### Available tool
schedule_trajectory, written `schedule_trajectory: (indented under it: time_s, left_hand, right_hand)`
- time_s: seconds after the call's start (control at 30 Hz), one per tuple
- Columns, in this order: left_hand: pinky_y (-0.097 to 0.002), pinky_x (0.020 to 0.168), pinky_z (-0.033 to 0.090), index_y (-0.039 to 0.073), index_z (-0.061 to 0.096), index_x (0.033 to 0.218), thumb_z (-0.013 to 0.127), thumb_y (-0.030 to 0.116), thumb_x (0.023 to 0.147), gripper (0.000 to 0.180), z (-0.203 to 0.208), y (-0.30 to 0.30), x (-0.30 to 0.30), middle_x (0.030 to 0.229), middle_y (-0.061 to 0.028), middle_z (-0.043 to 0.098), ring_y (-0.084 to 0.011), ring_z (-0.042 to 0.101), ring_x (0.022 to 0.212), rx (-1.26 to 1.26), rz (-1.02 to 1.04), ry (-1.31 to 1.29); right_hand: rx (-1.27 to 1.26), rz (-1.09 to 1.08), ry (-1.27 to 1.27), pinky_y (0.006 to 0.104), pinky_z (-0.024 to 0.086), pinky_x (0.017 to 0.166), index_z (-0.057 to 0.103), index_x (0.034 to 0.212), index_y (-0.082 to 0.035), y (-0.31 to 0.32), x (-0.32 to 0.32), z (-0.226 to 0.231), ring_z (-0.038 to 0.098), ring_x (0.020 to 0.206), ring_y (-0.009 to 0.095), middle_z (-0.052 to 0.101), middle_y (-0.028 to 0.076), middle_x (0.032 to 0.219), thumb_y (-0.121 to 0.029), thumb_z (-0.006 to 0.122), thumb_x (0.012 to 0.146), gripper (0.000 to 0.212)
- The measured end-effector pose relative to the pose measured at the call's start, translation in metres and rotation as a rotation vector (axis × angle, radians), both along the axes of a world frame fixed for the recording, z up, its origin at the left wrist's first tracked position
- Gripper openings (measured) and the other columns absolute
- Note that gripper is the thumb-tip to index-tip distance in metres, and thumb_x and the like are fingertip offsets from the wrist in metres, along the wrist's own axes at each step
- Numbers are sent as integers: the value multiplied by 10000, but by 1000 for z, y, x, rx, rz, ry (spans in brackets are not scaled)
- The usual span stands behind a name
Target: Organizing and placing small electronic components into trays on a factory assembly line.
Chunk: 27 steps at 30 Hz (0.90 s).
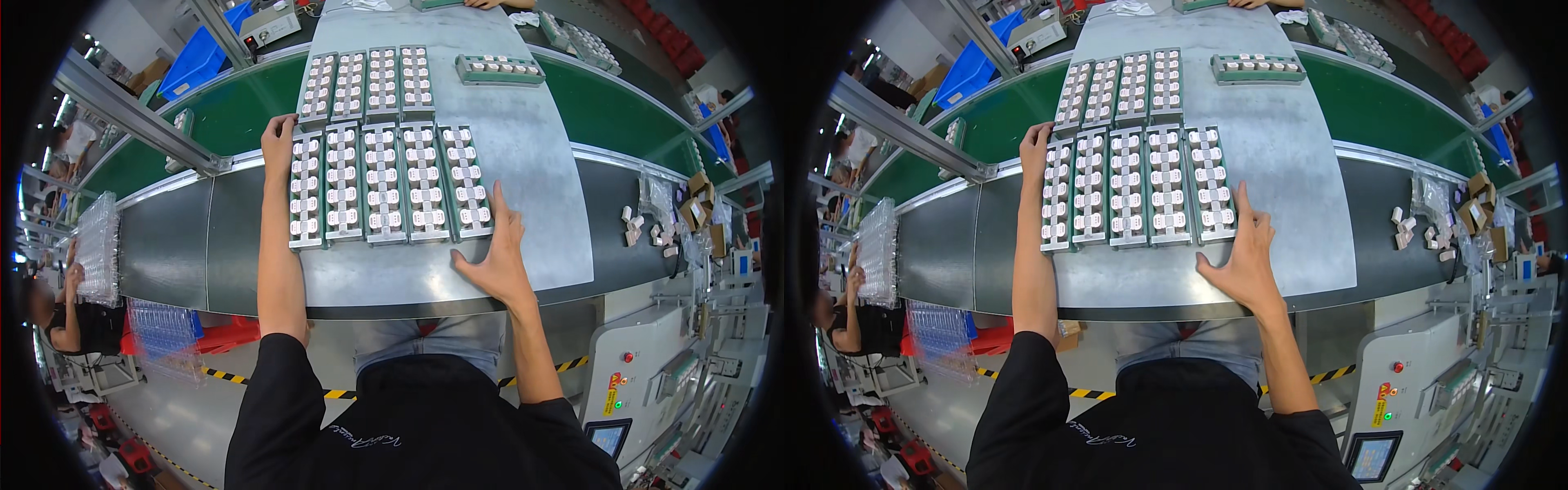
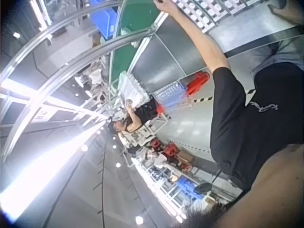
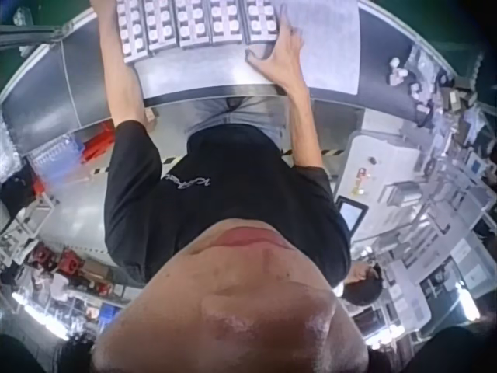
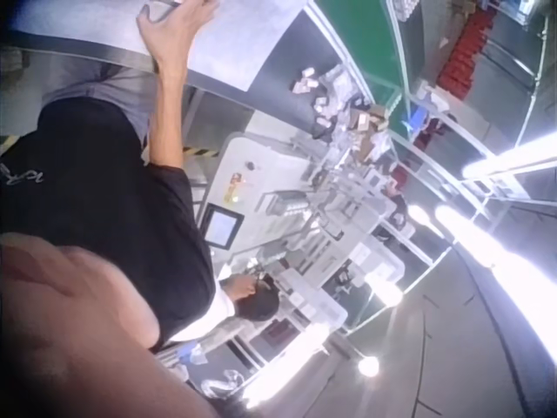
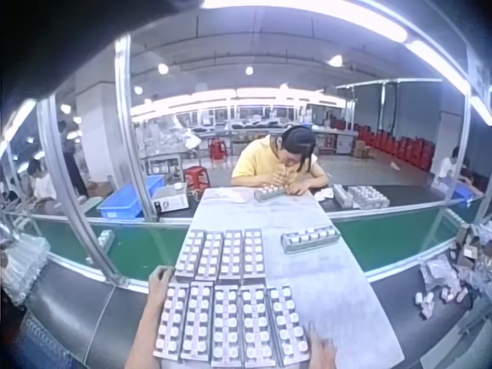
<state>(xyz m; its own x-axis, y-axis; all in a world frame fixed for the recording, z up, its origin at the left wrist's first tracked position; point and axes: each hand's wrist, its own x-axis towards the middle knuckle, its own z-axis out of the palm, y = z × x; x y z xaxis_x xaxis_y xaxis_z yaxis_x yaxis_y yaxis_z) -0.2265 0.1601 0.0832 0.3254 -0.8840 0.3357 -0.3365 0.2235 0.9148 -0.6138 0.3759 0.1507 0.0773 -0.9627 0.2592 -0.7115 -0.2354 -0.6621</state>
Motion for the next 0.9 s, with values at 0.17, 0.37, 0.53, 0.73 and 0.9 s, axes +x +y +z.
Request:
schedule_trajectory:
  time_s: [0.17, 0.37, 0.53, 0.73, 0.9]
  left_hand:
    - [-264, 837, 467, -30, 679, 1016, 560, 147, 929, 231, 1, 2, 2, 964, -111, 692, -158, 634, 915, -8, -10, 10]
    - [-263, 833, 468, -31, 680, 1013, 559, 146, 928, 231, 1, 4, 0, 956, -106, 691, -152, 630, 907, 12, 4, -3]
    - [-262, 831, 467, -31, 680, 1011, 561, 147, 928, 230, 2, 0, 0, 954, -104, 690, -150, 628, 905, 5, 0, -19]
    - [-263, 825, 465, -30, 677, 1004, 564, 142, 930, 219, 0, 1, 2, 949, -102, 688, -154, 623, 896, 4, -11, 17]
    - [-252, 782, 464, -13, 685, 989, 574, 141, 926, 200, -2, 4, 4, 913, -76, 689, -126, 607, 846, -13, 6, 8]
  right_hand:
    - [25, 91, -89, 434, 290, 1021, 174, 1499, 14, 3, -2, -4, 411, 1091, 322, 440, 199, 1393, -88, 678, 632, 1008]
    - [5, 72, -119, 399, 301, 1034, 230, 1485, 9, 3, -4, -11, 424, 1108, 316, 456, 203, 1382, -42, 574, 636, 917]
    - [-105, 17, -238, 365, 386, 948, 351, 1428, 10, -1, -3, -12, 478, 1053, 302, 535, 180, 1201, 8, 505, 647, 795]
    - [-85, -84, -524, 296, 443, 769, 577, 1130, 8, -4, -14, -24, 544, 901, 213, 549, 126, 1037, 61, 453, 689, 461]
    - [-35, -139, -528, 267, 442, 718, 604, 998, 15, -2, -7, -26, 540, 796, 153, 569, 84, 915, 62, 485, 792, 243]
